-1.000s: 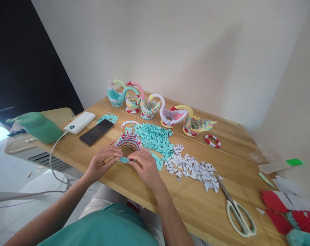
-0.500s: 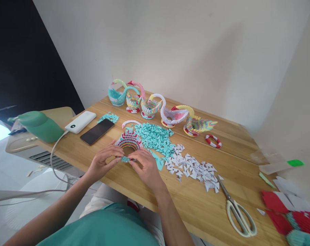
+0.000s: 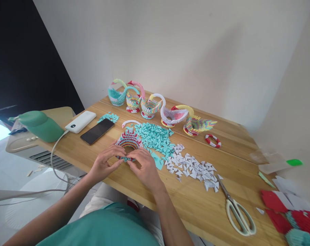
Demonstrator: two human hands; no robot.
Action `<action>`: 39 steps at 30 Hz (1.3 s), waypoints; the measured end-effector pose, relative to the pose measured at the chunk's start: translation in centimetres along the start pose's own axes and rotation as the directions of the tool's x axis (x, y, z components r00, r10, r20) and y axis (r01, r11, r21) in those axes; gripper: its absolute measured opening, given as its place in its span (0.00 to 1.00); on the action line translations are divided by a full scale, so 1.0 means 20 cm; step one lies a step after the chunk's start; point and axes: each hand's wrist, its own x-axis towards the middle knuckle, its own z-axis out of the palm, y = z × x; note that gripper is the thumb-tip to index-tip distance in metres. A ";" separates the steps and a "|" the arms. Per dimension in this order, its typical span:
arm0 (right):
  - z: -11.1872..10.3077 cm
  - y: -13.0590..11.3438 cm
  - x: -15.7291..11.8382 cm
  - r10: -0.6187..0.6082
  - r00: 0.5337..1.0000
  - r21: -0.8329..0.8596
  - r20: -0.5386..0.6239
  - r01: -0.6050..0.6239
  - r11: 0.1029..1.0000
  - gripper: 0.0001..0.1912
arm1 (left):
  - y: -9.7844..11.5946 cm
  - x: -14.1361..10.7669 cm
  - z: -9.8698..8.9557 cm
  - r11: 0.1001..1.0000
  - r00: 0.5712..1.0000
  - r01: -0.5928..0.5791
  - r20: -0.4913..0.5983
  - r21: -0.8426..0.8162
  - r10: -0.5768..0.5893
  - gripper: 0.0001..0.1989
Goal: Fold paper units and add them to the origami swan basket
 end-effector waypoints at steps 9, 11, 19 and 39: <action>0.01 -0.03 0.01 0.039 0.999 -0.040 -0.013 -0.039 0.998 0.06 | 0.00 0.00 0.02 1.000 1.000 0.023 -0.017 0.006 -0.022 0.03; 0.02 -0.04 0.01 0.044 0.999 -0.046 -0.012 -0.045 0.998 0.06 | 0.00 0.00 0.02 1.000 1.000 0.027 -0.013 0.005 -0.027 0.04; 0.02 -0.04 0.02 0.047 0.999 -0.045 -0.005 -0.047 0.998 0.06 | 0.00 0.00 0.01 0.999 0.999 0.034 0.003 0.004 -0.035 0.05; -0.25 -0.01 -0.06 0.261 0.920 -0.106 -0.292 -0.303 0.947 0.10 | -0.26 0.43 -0.19 0.905 0.983 0.177 -0.120 0.387 -0.141 0.13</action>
